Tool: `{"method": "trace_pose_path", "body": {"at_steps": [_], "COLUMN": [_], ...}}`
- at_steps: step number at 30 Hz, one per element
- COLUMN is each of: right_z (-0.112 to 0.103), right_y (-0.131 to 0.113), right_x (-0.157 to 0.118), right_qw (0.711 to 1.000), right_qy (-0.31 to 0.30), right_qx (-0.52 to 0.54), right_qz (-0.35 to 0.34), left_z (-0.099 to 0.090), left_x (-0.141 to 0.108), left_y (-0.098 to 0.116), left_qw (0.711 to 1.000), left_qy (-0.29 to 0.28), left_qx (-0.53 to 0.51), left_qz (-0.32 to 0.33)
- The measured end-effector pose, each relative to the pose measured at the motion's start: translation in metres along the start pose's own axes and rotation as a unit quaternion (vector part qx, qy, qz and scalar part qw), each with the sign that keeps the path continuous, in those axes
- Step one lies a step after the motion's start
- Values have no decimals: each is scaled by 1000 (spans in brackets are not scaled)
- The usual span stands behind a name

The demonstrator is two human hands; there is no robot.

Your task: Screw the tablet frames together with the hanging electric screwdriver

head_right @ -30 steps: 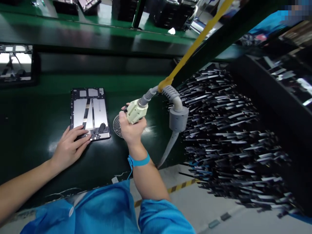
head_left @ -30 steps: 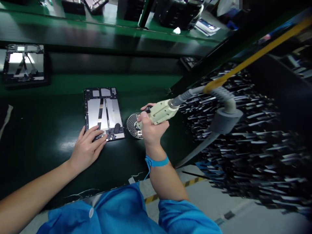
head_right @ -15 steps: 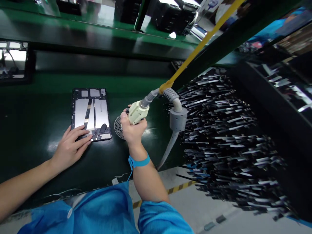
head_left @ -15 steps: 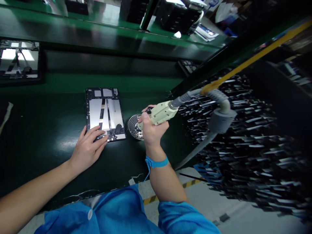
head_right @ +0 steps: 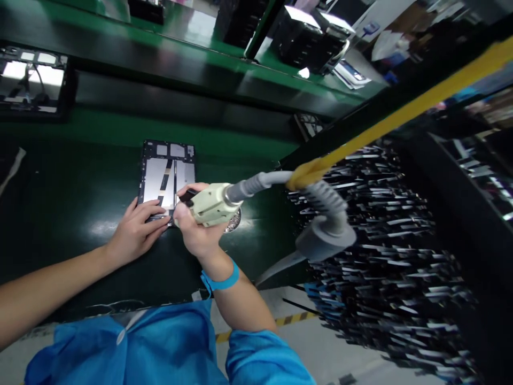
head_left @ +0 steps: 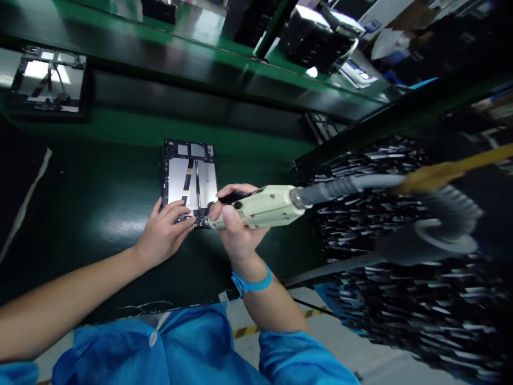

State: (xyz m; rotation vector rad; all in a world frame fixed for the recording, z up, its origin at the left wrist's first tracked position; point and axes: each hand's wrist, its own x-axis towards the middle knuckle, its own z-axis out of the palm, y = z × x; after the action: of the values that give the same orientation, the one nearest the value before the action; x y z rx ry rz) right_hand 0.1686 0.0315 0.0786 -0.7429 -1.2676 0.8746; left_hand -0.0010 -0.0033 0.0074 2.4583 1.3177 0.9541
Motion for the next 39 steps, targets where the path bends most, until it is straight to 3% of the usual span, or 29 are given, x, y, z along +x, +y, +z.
{"method": "trace_pose_path", "body": {"at_steps": [7,13,19,25,28,39], "right_z": [0,2,-2,-53,-72,-74], "right_y": [14,12,8,7,15,26], "right_x": [-5,-10,-10,11,19,20], "right_qw": [999,997,998,982,971,967], "right_qy": [-18,-11,-23,130,164,174], "right_qx": [2,-63,-46,-138,-171,-188], "right_qz": [34,51,25,-23,-19,-8], "left_z": [-2,-4,-4,-2,-3,-6], "left_x": [2,1,-1,-2,-1,0], "left_y": [3,3,-1,-1,0,2], "left_qw": [1000,1000,1000,1000,1000,1000], "left_qy": [-4,-7,-11,-12,-13,-23], "left_qx": [0,-1,8,4,3,-1], "left_qz": [-10,-7,-1,-5,-7,-8]}}
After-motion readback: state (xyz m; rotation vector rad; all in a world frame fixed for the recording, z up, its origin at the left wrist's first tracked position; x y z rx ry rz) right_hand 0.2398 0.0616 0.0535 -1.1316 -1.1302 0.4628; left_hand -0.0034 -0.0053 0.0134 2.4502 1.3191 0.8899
